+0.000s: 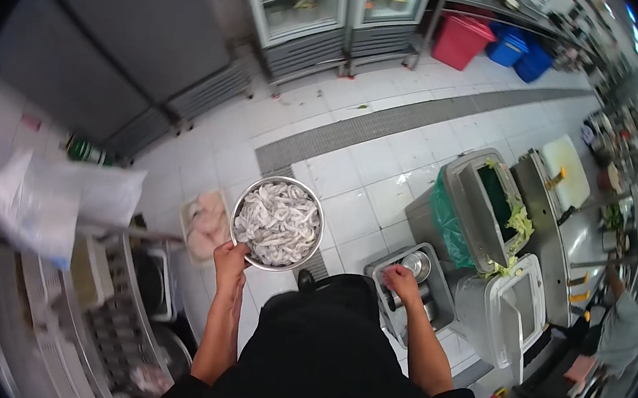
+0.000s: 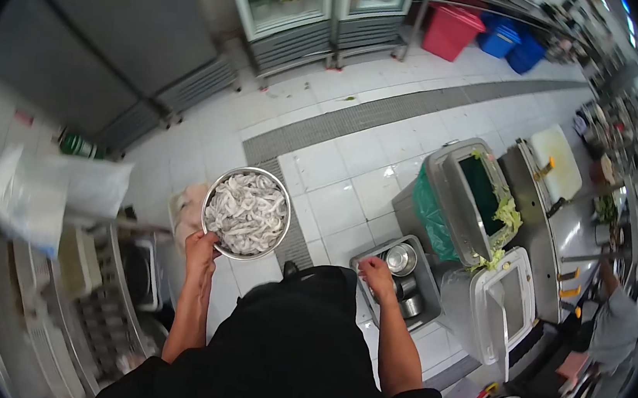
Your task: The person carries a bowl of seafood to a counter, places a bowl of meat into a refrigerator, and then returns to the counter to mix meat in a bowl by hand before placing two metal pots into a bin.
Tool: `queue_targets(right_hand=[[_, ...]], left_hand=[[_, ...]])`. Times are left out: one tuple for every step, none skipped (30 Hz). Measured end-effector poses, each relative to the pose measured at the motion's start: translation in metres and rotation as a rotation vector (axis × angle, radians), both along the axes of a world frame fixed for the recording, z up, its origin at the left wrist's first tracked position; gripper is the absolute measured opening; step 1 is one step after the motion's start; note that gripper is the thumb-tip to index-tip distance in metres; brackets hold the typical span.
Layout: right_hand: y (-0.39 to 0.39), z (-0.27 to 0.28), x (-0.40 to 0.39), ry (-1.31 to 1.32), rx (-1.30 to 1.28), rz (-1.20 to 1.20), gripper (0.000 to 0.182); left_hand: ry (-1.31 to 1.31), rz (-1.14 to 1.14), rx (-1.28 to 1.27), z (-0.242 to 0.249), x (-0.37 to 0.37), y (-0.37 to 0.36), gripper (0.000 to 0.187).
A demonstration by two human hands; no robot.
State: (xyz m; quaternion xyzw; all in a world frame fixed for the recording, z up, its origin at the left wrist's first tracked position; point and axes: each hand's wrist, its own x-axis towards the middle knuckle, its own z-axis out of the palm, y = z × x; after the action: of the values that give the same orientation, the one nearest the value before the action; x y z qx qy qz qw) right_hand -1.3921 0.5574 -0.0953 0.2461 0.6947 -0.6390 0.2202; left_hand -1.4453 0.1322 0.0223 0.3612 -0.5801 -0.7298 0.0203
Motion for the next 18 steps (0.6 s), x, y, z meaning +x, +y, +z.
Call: queue_targets(right_hand=[[0.007,0.001,-0.007,0.011,-0.001,-0.051,0.023],[0.016,0.009,-0.013,0.020,0.062,-0.058,0.023],[0.027,0.018,-0.018,0.026,0.131,-0.076,0.022],[0.033,0.021,-0.024,0.070,0.109,-0.161,0.021],[0.035,0.021,-0.030,0.114,0.094,-0.255,0.020],[0.038,0.021,-0.040,0.126,0.107,-0.278,0.019],[0.036,0.045,-0.058,0.154,0.147,-0.303,0.023],[0.044,0.032,-0.072,0.189,0.061,-0.308,0.028],[0.045,0.050,-0.094,0.153,0.045,-0.326,0.026],[0.051,0.050,-0.113,0.214,-0.011,-0.309,0.025],[0.053,0.068,-0.139,0.214,-0.011,-0.335,0.024],[0.058,0.073,-0.169,0.265,-0.038,-0.353,0.021],[0.066,0.078,-0.201,0.324,-0.058,-0.367,0.020],[0.077,0.089,-0.235,0.333,-0.052,-0.399,0.020],[0.090,0.106,-0.266,0.351,0.051,-0.316,0.021],[0.102,0.118,-0.298,0.366,0.156,-0.224,0.022],[0.112,0.118,-0.331,0.363,0.213,-0.208,0.026],[0.126,0.127,-0.363,0.409,0.242,-0.197,0.026]], left_hand=[[-0.018,-0.030,0.011,0.002,-0.035,0.010,0.008],[-0.044,-0.107,-0.041,0.007,-0.065,0.016,0.007],[-0.058,-0.149,-0.054,0.000,-0.093,0.017,0.009],[-0.065,-0.202,-0.064,-0.009,-0.125,0.019,0.010],[-0.103,-0.232,-0.110,0.005,-0.154,0.033,0.012],[-0.150,-0.268,-0.149,0.002,-0.183,0.037,0.015],[-0.142,-0.227,-0.128,0.007,-0.210,0.052,0.014],[-0.127,-0.248,-0.134,-0.002,-0.238,0.054,0.017],[-0.100,-0.256,-0.136,-0.020,-0.266,0.052,0.013],[-0.105,-0.257,-0.129,-0.014,-0.282,0.068,0.009],[-0.104,-0.248,-0.137,-0.006,-0.302,0.082,0.006],[-0.113,-0.241,-0.134,-0.004,-0.326,0.089,0.006],[-0.131,-0.228,-0.144,-0.005,-0.347,0.095,0.007],[-0.151,-0.212,-0.154,-0.008,-0.369,0.100,0.008],[-0.151,-0.236,-0.159,-0.011,-0.388,0.101,0.008],[-0.128,-0.215,-0.163,-0.014,-0.406,0.101,0.010],[-0.101,-0.189,-0.155,-0.019,-0.427,0.108,0.014],[-0.095,-0.198,-0.142,-0.005,-0.445,0.129,0.014]])
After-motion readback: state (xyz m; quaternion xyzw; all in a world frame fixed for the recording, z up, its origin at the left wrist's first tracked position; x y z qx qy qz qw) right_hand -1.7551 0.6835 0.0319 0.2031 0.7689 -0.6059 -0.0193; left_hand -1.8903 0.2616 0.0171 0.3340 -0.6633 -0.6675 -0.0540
